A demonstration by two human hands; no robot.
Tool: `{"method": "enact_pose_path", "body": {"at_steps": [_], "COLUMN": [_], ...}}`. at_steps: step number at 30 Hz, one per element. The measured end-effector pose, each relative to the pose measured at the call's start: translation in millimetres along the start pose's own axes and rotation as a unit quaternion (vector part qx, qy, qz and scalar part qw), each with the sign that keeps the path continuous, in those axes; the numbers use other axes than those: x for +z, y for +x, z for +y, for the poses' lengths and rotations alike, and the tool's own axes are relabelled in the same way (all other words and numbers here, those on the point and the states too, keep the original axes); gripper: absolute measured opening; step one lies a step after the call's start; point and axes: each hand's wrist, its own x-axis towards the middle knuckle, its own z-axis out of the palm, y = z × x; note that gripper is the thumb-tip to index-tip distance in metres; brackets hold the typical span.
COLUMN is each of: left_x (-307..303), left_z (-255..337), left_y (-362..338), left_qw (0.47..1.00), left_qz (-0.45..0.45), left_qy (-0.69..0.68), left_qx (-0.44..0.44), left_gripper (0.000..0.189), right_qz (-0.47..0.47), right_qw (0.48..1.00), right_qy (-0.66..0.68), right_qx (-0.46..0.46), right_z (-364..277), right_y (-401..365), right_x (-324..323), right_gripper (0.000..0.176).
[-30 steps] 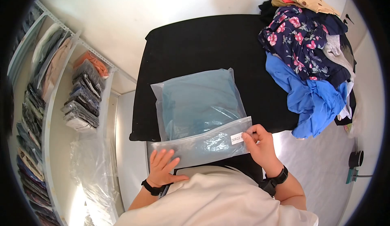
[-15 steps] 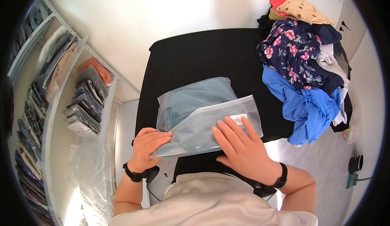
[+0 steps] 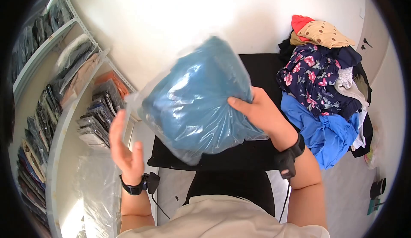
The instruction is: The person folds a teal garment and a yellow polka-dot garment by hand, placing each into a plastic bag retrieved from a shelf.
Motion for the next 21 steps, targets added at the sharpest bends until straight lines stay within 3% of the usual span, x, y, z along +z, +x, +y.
{"method": "enact_pose_path", "body": {"at_steps": [1,2,4,5,8,10,11,12,13,14,16,19,21], "left_x": [-2,7,31,42,73,79,81,81,81,84,96,117,119], "left_z": [1,0,-8,-17,-47,-50,-49,-46,-44,-42,-36,-25,-27], "left_y": [-1,-6,-17,-27,-68,-76,-73,-67,-62,-57,-50,-58,-57], "left_qw": [0.993,0.983,0.965,0.965,0.894,0.89,0.889,0.898,0.908,0.908,0.916,0.894,0.891], "left_qz": [-0.106,-0.171,-0.257,-0.257,-0.435,-0.438,-0.439,-0.419,-0.397,-0.397,-0.387,-0.441,-0.446], "left_qy": [0.05,0.061,0.045,0.041,0.014,0.001,-0.001,-0.001,0.0,-0.001,-0.003,0.051,0.042], "left_qx": [0.013,-0.012,-0.025,-0.025,-0.103,-0.129,-0.128,-0.131,-0.135,-0.136,-0.107,-0.066,-0.075], "left_gripper": [0.057,0.056,0.056,0.056,0.056,0.054,0.054,0.056,0.058,0.058,0.066,0.077,0.082], "right_qz": [0.005,0.007,-0.002,-0.014,-0.047,-0.034,-0.022,-0.021,0.075,0.165,0.03,-0.098,-0.101], "right_qw": [0.988,0.989,0.954,0.949,0.946,0.969,0.881,0.881,0.849,0.772,0.844,0.805,0.817], "right_qy": [0.127,0.125,0.212,0.198,0.143,-0.128,-0.392,-0.391,-0.513,-0.608,-0.512,-0.582,-0.566], "right_qx": [0.085,0.084,0.21,0.246,0.289,0.209,0.263,0.267,0.098,-0.077,-0.157,-0.053,-0.052], "right_z": [13,27,62,89,137,127,79,79,81,81,80,98,103], "right_y": [4,5,3,2,-10,-12,-9,-13,-20,-21,-16,-20,-20], "right_x": [-8,-13,-22,-28,-40,-40,-33,-28,-22,-18,-7,14,9], "right_gripper": [0.03,0.03,0.03,0.03,0.035,0.037,0.048,0.048,0.053,0.06,0.07,0.079,0.079]}}
